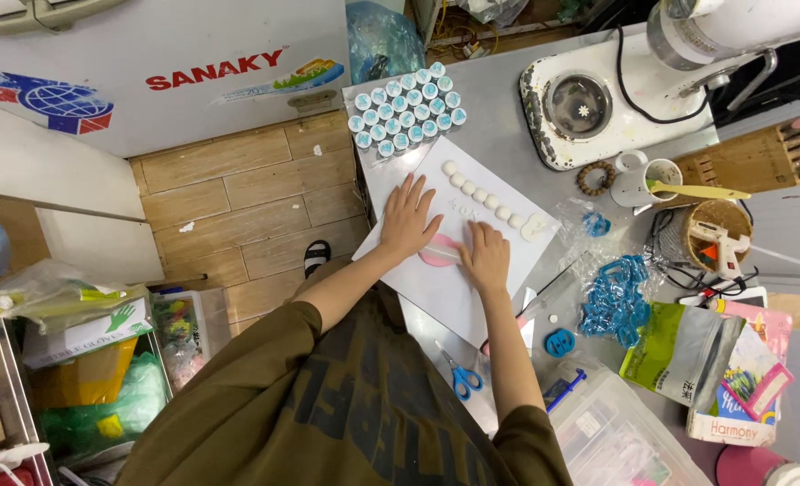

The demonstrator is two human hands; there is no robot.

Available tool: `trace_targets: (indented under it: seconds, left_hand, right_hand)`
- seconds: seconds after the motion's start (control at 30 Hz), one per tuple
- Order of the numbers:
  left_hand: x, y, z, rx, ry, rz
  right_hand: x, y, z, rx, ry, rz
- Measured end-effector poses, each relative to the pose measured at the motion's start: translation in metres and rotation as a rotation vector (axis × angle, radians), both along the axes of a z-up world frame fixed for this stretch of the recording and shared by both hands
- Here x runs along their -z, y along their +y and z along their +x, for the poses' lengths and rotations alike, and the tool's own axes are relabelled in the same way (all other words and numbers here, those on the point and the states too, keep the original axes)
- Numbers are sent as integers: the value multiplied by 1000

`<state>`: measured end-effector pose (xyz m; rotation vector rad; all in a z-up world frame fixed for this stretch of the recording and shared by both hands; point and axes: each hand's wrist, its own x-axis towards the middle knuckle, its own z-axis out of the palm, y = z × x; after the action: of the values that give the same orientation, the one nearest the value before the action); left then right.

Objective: Rolling and shaping pink fondant on a white board in a bakery setting.

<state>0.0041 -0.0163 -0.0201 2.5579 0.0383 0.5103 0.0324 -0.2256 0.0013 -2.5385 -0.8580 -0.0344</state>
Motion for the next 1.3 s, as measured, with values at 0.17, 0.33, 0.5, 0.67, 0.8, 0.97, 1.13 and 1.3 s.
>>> trace_targets:
  seconds: [0.17, 0.33, 0.5, 0.67, 0.8, 0.97, 1.13, 1.3]
  left_hand:
    - [0, 8, 35, 20, -22, 68]
    - [4, 16, 29, 14, 110, 165]
    - [11, 10, -7, 58, 171, 160]
    - [7, 12, -1, 66, 131, 123]
    - [1, 18, 49, 3, 102, 112]
    - [11, 14, 1, 99, 123, 108]
    - [13, 11, -29, 168, 111, 120]
    - [2, 19, 36, 123, 118, 125]
  right_hand:
    - [24, 13, 18, 208, -172, -195]
    - [38, 6, 14, 208, -151, -332]
    - [43, 0, -27, 231, -8, -151]
    - [45, 6, -15, 278, -48, -196]
    - [31, 18, 22, 362, -144, -207]
    - [50, 9, -15, 375, -65, -232]
    - [65, 1, -40, 344, -33, -209]
    - [46, 21, 25, 376, -109, -273]
